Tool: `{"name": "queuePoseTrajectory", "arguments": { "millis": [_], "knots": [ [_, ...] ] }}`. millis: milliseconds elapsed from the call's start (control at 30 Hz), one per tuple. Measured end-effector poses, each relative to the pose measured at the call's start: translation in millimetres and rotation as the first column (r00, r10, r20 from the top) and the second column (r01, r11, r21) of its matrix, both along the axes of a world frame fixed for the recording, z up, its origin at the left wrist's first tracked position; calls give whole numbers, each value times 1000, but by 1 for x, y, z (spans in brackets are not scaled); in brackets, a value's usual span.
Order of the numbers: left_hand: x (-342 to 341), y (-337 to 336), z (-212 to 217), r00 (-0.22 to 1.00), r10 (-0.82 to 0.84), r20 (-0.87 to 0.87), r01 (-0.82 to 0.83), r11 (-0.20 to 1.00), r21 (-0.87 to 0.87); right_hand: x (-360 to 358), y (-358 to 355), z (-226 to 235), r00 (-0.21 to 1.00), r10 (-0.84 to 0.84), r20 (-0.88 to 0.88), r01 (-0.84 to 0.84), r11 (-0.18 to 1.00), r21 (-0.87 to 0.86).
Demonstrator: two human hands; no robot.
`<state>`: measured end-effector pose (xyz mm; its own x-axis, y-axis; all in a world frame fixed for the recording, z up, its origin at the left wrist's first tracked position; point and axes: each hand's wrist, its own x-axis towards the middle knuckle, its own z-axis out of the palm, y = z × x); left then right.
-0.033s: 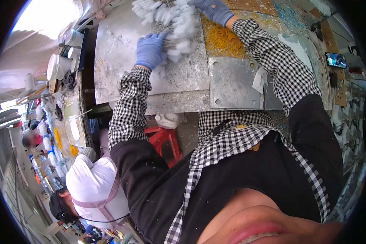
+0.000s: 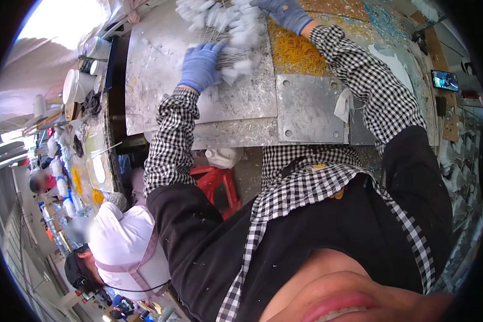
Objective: Manufacturing brushes by coating fiber bundles in a white paste and organizing them on the workbench.
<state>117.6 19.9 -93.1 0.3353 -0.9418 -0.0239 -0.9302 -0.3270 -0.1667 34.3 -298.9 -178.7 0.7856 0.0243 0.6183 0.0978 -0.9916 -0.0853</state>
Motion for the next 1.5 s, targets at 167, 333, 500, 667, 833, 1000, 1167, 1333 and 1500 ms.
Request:
{"name": "queuePoseTrajectory", "arguments": {
  "millis": [167, 333, 500, 667, 833, 1000, 1167, 1333, 1500],
  "knots": [
    [19, 5, 4, 963, -120, -242, 132, 991, 35, -28, 26, 21, 999, -20, 45, 24, 996, -90],
    [12, -2, 2, 999, -33, -38, 39, 984, 176, -67, 107, 72, 927, 317, 199, -343, 932, 115],
    [-3, -4, -1, 997, -45, 57, 41, 997, 71, -82, 193, 75, 891, 292, -347, -355, 926, -132],
    [5, 2, 18, 990, -70, 123, 57, 993, 105, -96, 205, 32, 881, 180, -438, -272, 949, -157],
    [13, 6, 19, 990, -103, 95, 97, 993, 73, -107, 193, -20, 872, 413, -265, -375, 909, 184],
    [9, 15, -4, 995, -80, 54, 78, 996, 31, -108, 204, -3, 919, 297, -260, -312, 950, -17],
    [16, 12, 1, 975, -166, 147, 179, 980, -82, -88, 235, 42, 877, 395, -274, -425, 903, -61],
    [29, 10, 30, 949, -196, 245, 220, 973, -74, -57, 218, 23, 841, 28, -540, -105, 988, -112],
    [45, 29, 70, 995, -91, 32, 96, 894, -437, -55, 203, -3, 908, 81, -411, -99, 995, -21]
  ]
}}
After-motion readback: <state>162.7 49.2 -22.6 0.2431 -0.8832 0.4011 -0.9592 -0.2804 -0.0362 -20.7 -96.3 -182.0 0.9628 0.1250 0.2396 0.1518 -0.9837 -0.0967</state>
